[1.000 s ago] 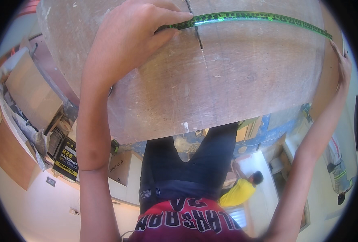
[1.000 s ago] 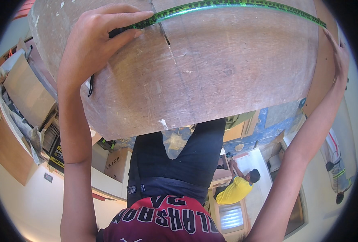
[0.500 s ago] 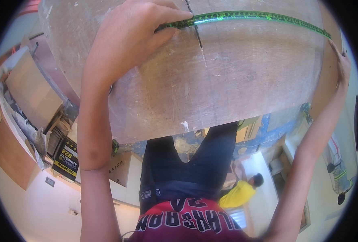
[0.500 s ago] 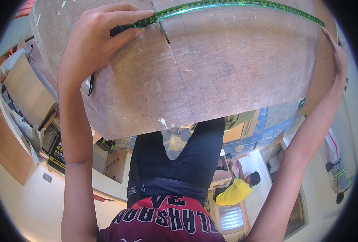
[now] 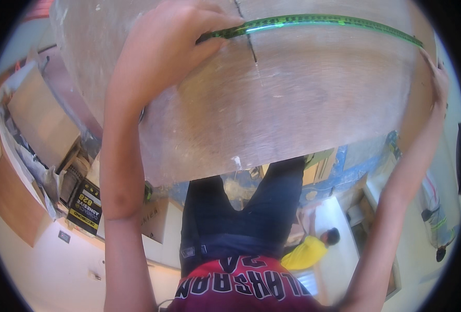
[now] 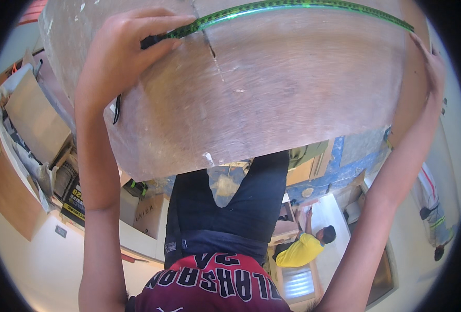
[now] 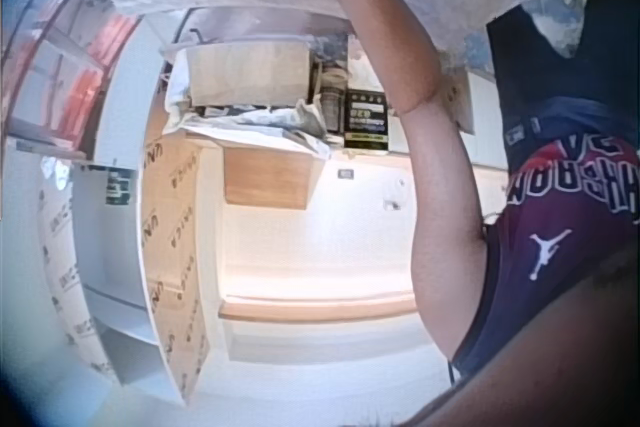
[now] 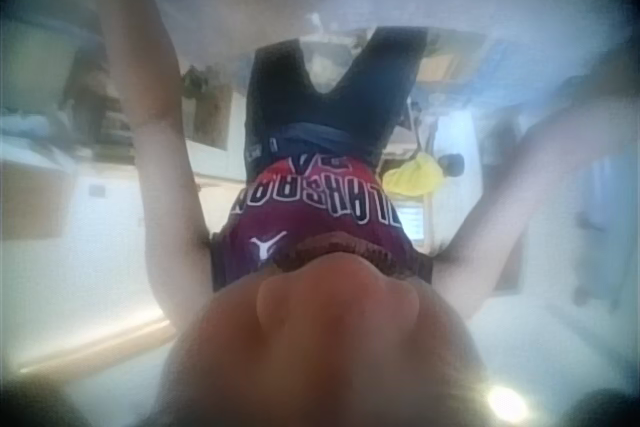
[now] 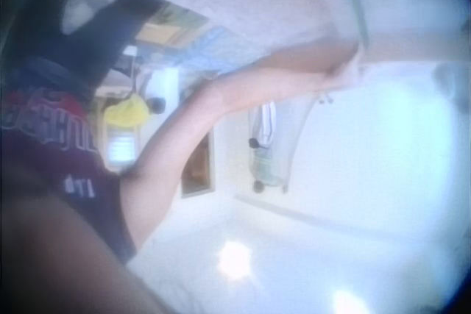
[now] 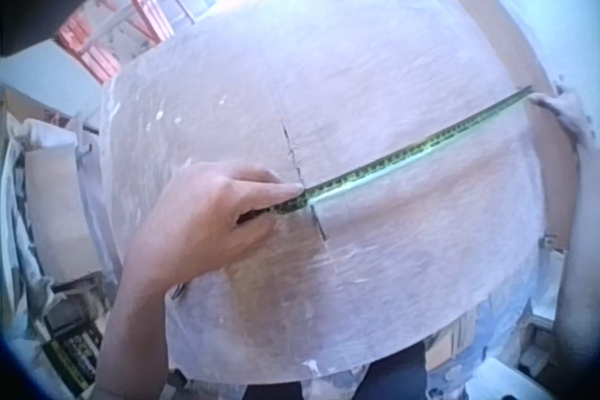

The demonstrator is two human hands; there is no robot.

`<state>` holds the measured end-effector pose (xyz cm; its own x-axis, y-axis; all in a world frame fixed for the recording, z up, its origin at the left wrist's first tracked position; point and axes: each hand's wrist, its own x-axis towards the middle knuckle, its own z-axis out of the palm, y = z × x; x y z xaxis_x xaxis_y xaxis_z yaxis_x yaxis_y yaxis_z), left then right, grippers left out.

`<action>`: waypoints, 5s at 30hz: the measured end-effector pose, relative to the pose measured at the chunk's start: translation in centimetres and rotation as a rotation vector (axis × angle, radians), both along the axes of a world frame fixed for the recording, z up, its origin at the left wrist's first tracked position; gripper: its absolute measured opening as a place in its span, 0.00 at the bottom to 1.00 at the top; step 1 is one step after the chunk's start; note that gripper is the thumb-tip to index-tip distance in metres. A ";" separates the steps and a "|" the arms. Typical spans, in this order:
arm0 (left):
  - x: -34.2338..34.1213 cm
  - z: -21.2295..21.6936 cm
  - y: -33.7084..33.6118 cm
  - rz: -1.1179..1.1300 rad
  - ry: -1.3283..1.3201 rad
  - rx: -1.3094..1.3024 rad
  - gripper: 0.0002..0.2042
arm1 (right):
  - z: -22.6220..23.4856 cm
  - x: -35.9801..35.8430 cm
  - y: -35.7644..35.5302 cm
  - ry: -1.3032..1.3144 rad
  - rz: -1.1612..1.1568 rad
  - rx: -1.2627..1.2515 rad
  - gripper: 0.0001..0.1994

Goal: The person uses a power drill to fasten a wooden strip to a large board. They then measure the board with a tape measure and mark it with a pencil. Finally, they lift and position a large sheet of laminate material against a wall.

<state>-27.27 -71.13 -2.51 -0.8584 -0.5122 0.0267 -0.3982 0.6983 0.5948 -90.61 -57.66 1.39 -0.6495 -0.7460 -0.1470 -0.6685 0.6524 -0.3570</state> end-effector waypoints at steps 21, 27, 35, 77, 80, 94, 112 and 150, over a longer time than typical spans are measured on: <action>7.9 3.9 10.0 0.262 -0.172 0.092 0.20 | 1.2 3.0 0.1 0.056 0.000 -0.191 0.41; 8.3 4.0 10.6 0.239 -0.210 0.041 0.20 | 3.6 6.7 1.6 0.179 -0.042 -0.414 0.28; 8.5 3.8 11.1 0.268 -0.267 0.078 0.22 | 3.4 9.9 19.5 0.303 -0.020 -0.037 0.46; -53.5 5.5 -15.0 -0.579 -0.116 -0.711 0.13 | 3.2 9.3 26.6 0.148 -0.105 -0.110 0.26; -53.4 5.0 -15.1 -0.580 -0.117 -0.737 0.14 | 3.2 9.4 26.6 0.146 -0.129 -0.112 0.26; -53.6 5.0 -15.4 -0.548 -0.146 -0.650 0.04 | 3.4 7.2 26.8 0.063 -0.137 -0.088 0.25; -52.7 5.7 -15.2 -0.604 -0.221 -0.567 0.18 | 3.2 6.3 27.0 0.034 -0.097 -0.073 0.27; 2.7 1.0 6.4 0.437 -0.108 0.289 0.17 | -5.6 34.6 -1.6 -0.985 -0.438 -0.483 0.17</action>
